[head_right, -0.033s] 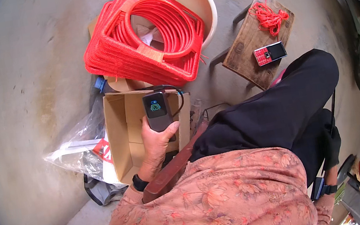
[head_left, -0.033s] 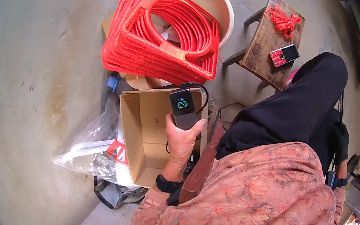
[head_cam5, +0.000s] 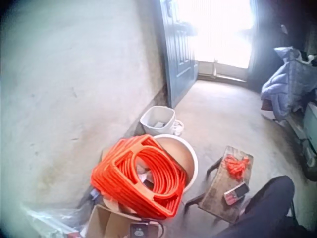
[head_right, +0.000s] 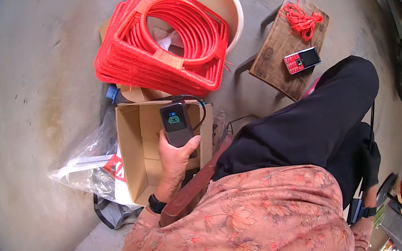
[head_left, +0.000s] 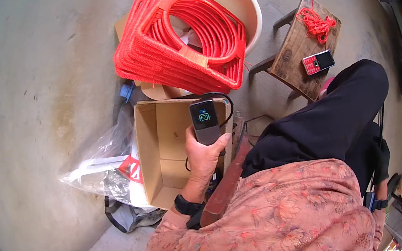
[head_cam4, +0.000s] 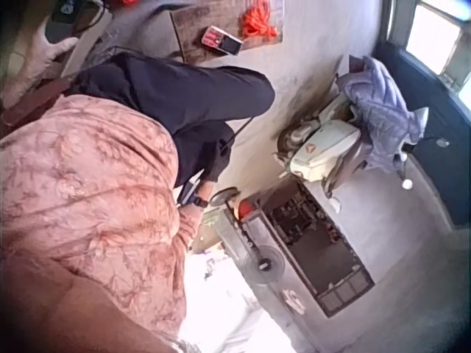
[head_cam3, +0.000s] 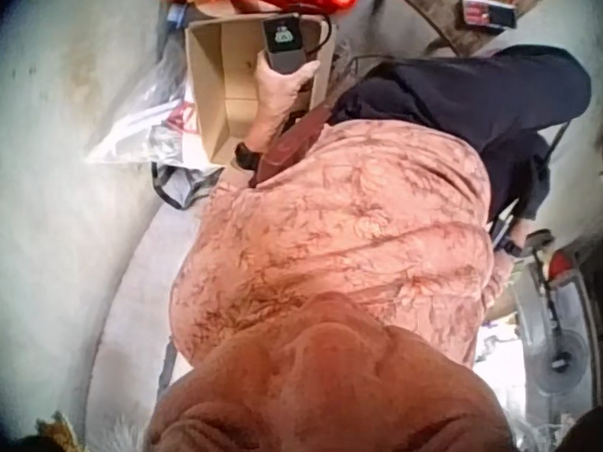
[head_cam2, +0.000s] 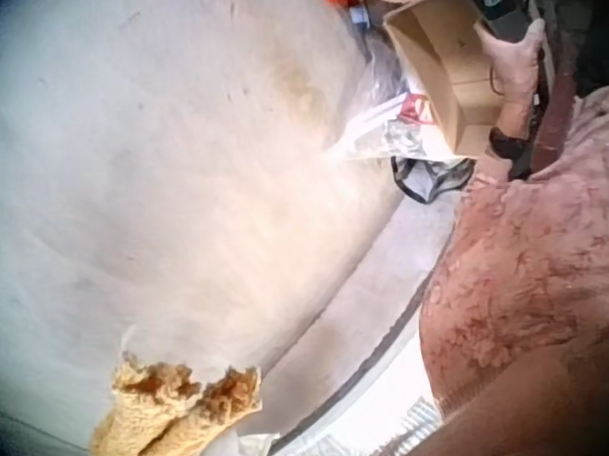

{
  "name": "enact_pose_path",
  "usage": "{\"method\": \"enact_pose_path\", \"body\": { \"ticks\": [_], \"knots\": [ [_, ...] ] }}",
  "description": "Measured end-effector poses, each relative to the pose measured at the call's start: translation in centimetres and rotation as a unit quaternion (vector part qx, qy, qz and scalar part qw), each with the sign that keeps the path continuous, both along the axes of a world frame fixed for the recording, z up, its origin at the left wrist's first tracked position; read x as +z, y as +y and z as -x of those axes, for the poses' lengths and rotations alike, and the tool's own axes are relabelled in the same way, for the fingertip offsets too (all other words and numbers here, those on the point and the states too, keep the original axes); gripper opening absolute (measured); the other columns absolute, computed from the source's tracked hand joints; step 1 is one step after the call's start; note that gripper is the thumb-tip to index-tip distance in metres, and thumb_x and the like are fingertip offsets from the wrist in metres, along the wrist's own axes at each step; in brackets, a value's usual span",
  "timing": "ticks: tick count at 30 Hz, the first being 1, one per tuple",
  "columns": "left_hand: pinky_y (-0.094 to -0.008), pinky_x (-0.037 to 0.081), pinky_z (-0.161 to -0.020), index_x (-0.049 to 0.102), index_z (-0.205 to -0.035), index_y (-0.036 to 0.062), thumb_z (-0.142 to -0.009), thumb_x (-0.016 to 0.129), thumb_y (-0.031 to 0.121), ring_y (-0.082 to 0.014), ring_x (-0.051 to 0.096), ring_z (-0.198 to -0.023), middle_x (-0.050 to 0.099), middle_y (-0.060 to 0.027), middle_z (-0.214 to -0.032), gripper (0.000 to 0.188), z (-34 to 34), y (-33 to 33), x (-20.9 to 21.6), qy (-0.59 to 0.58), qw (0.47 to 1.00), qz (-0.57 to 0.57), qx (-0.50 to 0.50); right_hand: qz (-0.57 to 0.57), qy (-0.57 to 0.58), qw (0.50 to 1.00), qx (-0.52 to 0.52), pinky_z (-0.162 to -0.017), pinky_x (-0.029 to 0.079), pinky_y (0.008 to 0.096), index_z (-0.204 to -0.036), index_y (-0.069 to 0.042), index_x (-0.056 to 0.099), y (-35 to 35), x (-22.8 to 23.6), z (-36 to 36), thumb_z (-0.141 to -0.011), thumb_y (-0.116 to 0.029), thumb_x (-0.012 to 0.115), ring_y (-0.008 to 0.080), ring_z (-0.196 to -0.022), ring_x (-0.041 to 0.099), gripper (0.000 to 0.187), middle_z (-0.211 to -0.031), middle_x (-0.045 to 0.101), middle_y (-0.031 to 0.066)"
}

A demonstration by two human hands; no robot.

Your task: Wrapping a red plastic frame with red cord or rope using hands.

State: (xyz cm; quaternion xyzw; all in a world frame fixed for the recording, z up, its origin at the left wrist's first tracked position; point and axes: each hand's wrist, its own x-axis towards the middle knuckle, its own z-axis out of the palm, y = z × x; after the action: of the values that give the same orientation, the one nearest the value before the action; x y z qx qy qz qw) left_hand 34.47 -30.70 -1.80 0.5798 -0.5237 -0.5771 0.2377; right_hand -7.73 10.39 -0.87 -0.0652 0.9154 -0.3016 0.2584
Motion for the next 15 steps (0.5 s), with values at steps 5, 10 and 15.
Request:
{"method": "enact_pose_path", "body": {
  "ticks": [5,10,15],
  "knots": [
    [-0.0312,0.049,-0.08,0.048,-0.113,-0.0028,-0.064,0.087,0.027,-0.0172,0.059,-0.089,0.06,-0.0099,-0.099,0.069,0.2,0.3,0.0,-0.014,1.0,0.02,-0.008,-0.022,0.07,0.997,0.035,-0.069,0.045,0.0224,-0.117,-0.004,0.058,-0.1,0.0,-0.5,-0.091,-0.016,0.057,0.0088,-0.08,0.054,0.029,-0.1,0.061,0.0017],
    [-0.0318,0.049,-0.082,0.047,-0.113,-0.003,-0.065,0.086,0.028,-0.0182,0.058,-0.09,0.059,-0.0108,-0.101,0.069,0.2,0.4,0.0,-0.022,0.999,0.029,-0.006,-0.035,0.068,0.996,0.051,-0.078,0.045,0.0256,-0.117,-0.002,0.058,-2.7,1.9,-1.9,-0.09,-0.018,0.057,0.0134,-0.089,0.056,0.031,-0.103,0.062,0.0045],
    [-0.0319,0.048,-0.081,0.048,-0.112,-0.0025,-0.065,0.086,0.028,-0.0185,0.058,-0.09,0.059,-0.0104,-0.1,0.068,0.2,0.4,-0.3,0.0,1.0,0.021,-0.003,-0.068,0.058,0.993,0.071,-0.086,0.043,0.0275,-0.115,-0.002,0.058,-2.4,2.3,-1.7,-0.09,-0.019,0.057,0.0163,-0.097,0.056,0.031,-0.109,0.063,0.0061]
  ]
}}
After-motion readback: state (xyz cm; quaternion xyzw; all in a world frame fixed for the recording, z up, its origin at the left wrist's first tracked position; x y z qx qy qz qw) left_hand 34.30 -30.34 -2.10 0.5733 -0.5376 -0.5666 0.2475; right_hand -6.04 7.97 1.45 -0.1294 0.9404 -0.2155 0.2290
